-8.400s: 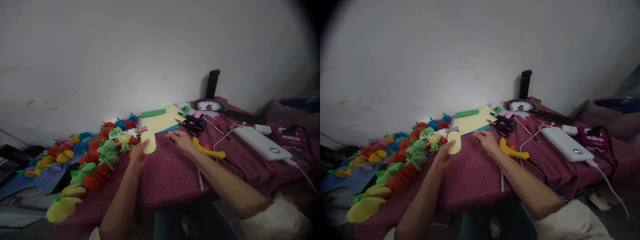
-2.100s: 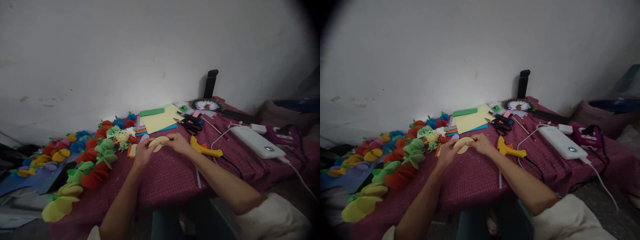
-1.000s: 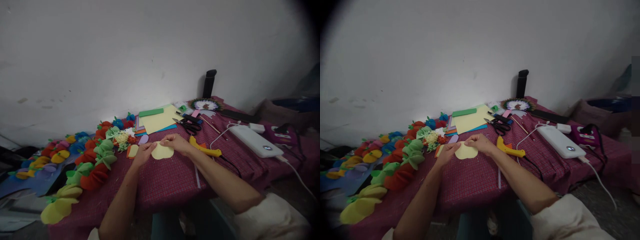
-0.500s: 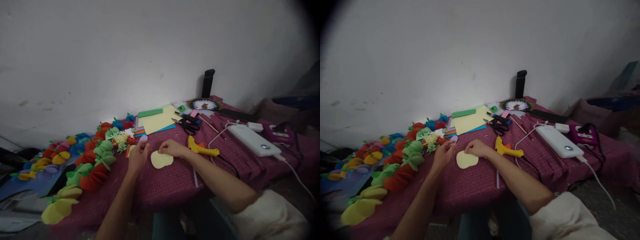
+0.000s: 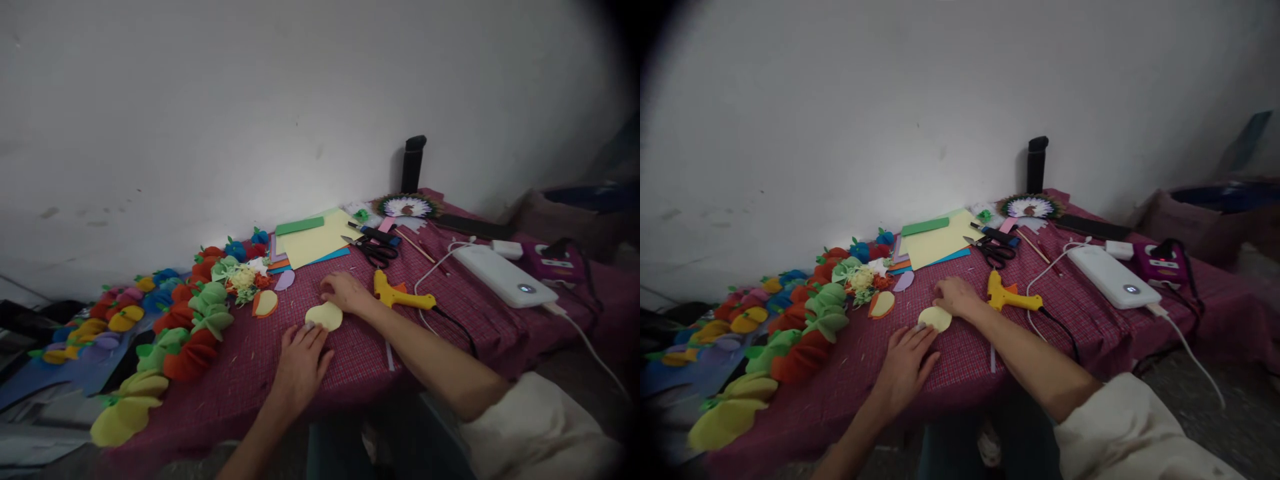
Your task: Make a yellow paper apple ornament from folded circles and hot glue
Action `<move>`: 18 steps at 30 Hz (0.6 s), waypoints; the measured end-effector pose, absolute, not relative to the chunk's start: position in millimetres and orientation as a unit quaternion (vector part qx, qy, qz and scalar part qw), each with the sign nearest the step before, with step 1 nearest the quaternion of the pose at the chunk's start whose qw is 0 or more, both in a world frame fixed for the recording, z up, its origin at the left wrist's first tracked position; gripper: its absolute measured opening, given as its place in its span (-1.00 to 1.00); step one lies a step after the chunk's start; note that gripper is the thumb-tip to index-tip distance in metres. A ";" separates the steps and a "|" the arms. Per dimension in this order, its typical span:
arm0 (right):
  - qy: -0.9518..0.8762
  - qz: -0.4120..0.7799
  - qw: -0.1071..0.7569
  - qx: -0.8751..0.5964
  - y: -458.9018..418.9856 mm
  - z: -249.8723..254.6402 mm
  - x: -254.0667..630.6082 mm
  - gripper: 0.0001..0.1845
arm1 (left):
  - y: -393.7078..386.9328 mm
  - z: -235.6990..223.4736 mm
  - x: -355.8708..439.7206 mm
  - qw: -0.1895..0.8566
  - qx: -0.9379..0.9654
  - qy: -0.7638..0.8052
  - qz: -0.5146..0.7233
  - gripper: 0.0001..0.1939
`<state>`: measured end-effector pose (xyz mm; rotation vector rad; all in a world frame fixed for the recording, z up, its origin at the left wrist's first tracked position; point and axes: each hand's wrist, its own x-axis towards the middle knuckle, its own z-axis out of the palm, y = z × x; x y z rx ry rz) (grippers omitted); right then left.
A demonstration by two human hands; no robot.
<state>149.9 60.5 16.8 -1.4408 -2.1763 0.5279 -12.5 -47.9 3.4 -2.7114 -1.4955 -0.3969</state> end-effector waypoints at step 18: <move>-0.815 0.159 0.184 -0.526 57.2 24.7 159.8 -0.76 | -29.9 18.7 -3.7 0.108 -0.845 -0.503 -0.148 -0.67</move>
